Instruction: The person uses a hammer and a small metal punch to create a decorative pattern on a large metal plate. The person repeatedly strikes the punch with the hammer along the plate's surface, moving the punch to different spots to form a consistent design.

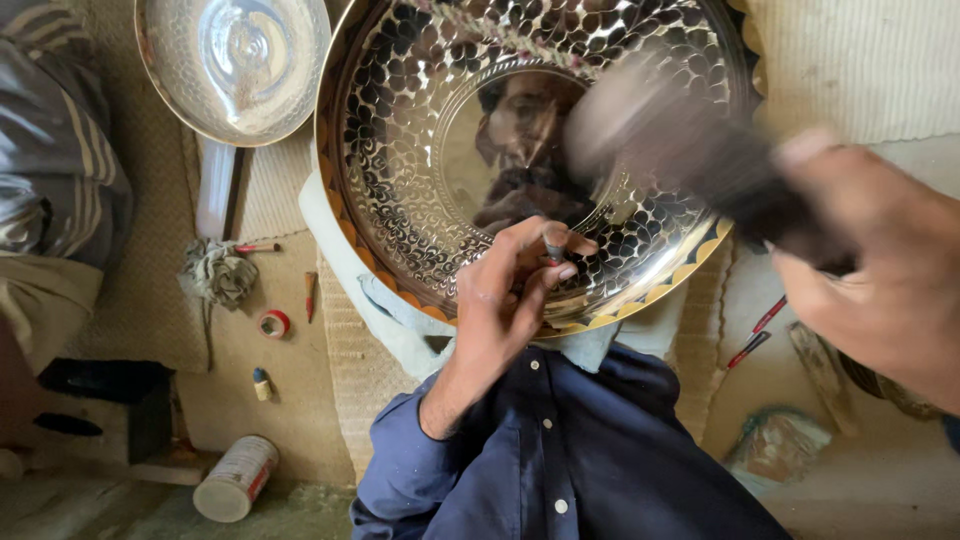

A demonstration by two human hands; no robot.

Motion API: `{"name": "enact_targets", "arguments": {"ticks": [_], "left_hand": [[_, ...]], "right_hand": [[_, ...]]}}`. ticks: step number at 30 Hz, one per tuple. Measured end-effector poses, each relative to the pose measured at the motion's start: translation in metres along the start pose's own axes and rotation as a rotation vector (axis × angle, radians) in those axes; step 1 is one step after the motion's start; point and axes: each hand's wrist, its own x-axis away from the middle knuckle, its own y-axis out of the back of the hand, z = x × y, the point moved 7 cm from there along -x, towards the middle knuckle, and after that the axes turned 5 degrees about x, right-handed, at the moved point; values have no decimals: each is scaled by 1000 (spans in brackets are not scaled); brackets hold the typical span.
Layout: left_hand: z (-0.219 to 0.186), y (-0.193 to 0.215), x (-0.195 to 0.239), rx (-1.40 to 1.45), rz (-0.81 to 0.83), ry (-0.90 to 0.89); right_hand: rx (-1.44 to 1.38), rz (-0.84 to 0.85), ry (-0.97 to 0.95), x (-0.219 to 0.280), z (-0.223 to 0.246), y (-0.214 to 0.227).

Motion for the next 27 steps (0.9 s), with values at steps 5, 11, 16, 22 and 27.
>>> {"name": "enact_targets", "arguments": {"ticks": [5,11,16,22,27], "left_hand": [[8,1,0,-126,-53,38],[11,2,1,0,-152,102],[3,-4,0,22,-81,-12],[3,-13,-2,-141,-5,-19],[8,-13,3,-75,-43,30]], "right_hand": [[150,153,-37,-2,-5,-8],[362,132,71,0,8,-4],[306,-41,85,5,0,4],[231,-163,163,28,-23,6],[-80,-205,-81,39,-32,-5]]}}
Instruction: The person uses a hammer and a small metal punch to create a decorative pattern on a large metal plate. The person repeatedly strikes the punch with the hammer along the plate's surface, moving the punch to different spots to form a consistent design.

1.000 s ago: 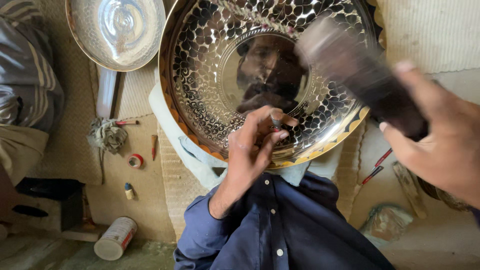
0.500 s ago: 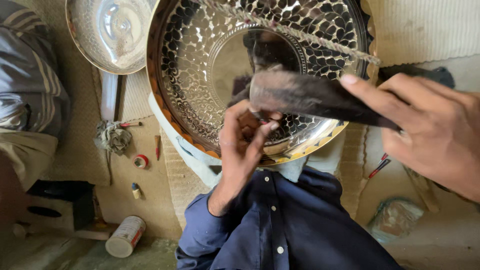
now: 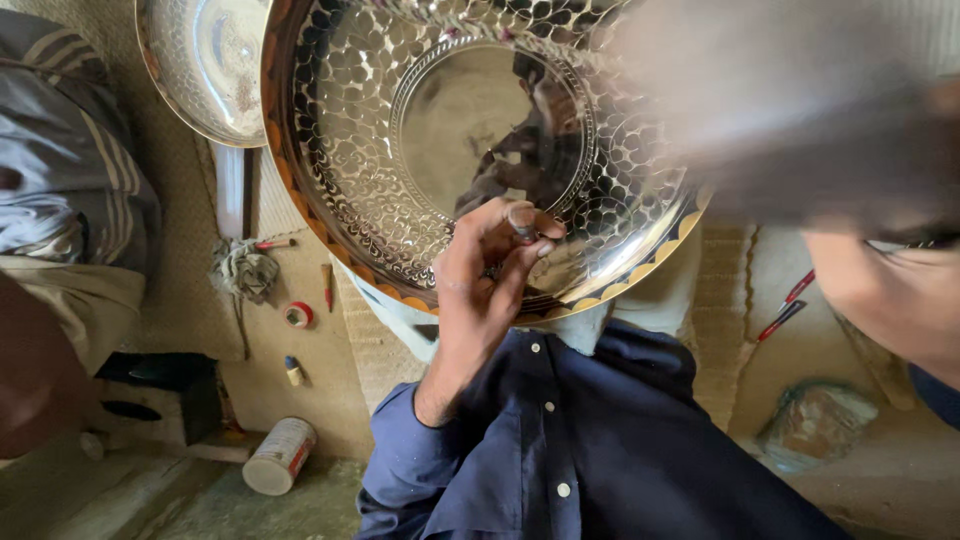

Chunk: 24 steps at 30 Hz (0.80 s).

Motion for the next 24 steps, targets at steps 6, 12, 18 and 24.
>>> {"name": "enact_targets", "arguments": {"ticks": [6,12,18,24], "left_hand": [[18,7,4,-174,-37,112],[11,2,6,196,-42,47],[11,2,5,167,-47,60],[13,4,8,97,-53,11]], "right_hand": [[298,258,122,-2,3,-17],[-12,166,103,-17,3,-4],[-11,116,33,-26,9,-6],[-67,197,96,-41,19,3]]}}
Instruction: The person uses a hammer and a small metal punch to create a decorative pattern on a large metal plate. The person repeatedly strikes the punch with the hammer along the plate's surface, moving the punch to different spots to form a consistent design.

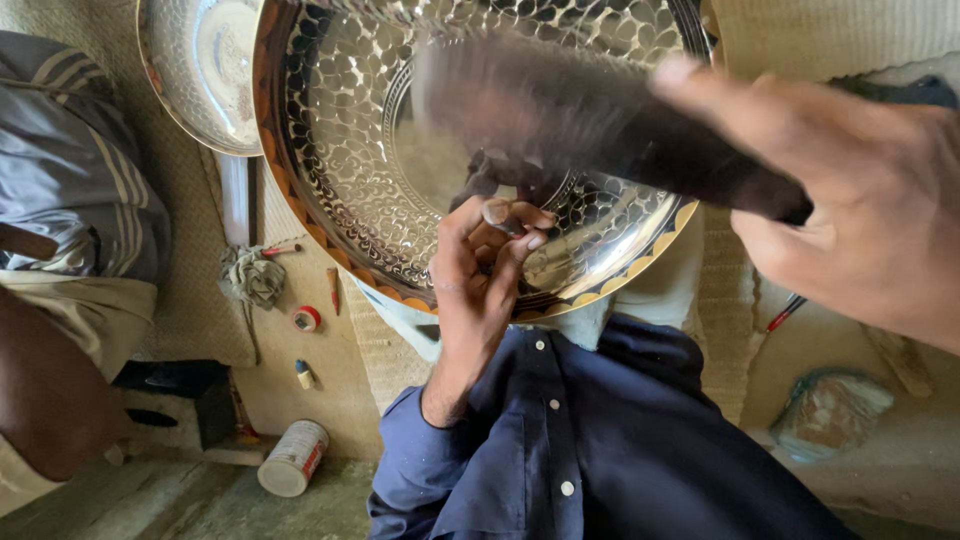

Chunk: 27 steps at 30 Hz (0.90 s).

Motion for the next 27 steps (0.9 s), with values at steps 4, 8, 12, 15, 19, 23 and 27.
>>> {"name": "enact_targets", "arguments": {"ticks": [4,8,12,15,19,23,27], "left_hand": [[6,3,-1,-46,-46,52],[6,3,1,-36,-52,74],[-1,1,0,34,-6,8],[4,4,-2,-127,-43,76],[-1,1,-1,-57,-19,28],[0,2,-1,-60,-24,12],[6,6,0,-142,-74,83]], "right_hand": [[628,153,149,-6,16,-9],[622,128,135,-9,19,-6],[497,63,106,-14,20,-1],[640,110,163,-14,23,-4],[477,12,115,-16,23,0],[554,5,128,-12,21,-2],[648,56,150,-11,19,-6]]}}
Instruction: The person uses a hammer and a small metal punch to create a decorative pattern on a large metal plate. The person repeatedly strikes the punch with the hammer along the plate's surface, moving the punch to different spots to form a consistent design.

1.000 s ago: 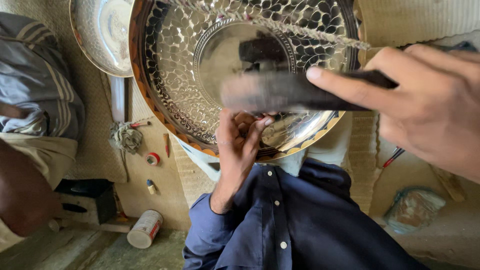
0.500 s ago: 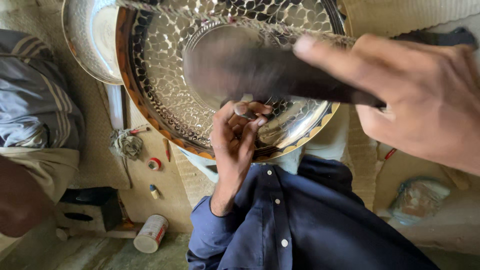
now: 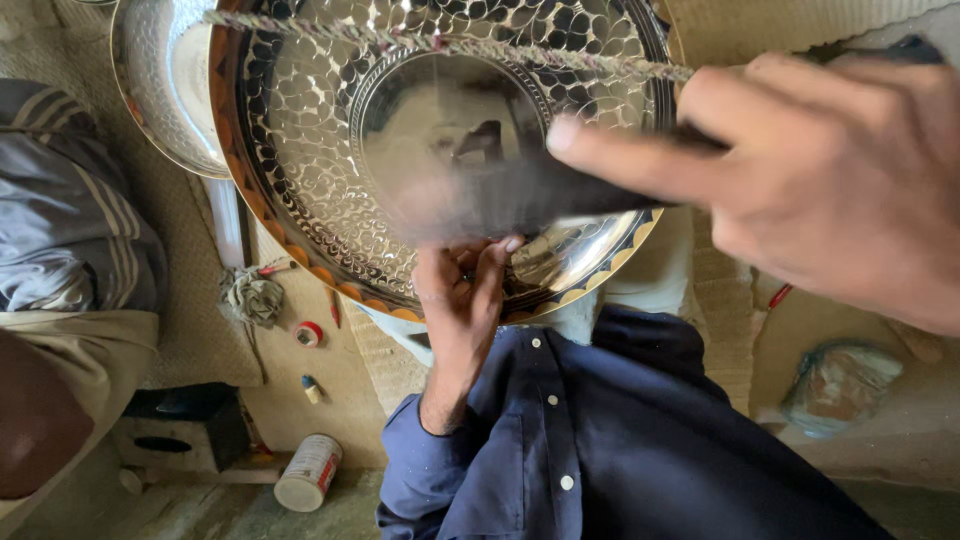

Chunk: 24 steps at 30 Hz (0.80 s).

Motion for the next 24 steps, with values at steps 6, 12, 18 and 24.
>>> {"name": "enact_targets", "arguments": {"ticks": [6,12,18,24], "left_hand": [[4,0,2,-3,6,18],[-4,-1,0,-23,24,-38],[-4,-1,-2,-101,23,31],[-9,-4,-2,-64,46,-23]], "right_hand": [[5,-33,3,-2,1,2],[-45,-59,-9,1,-1,2],[60,67,5,1,-1,-6],[-109,-12,-65,0,-3,1]]}}
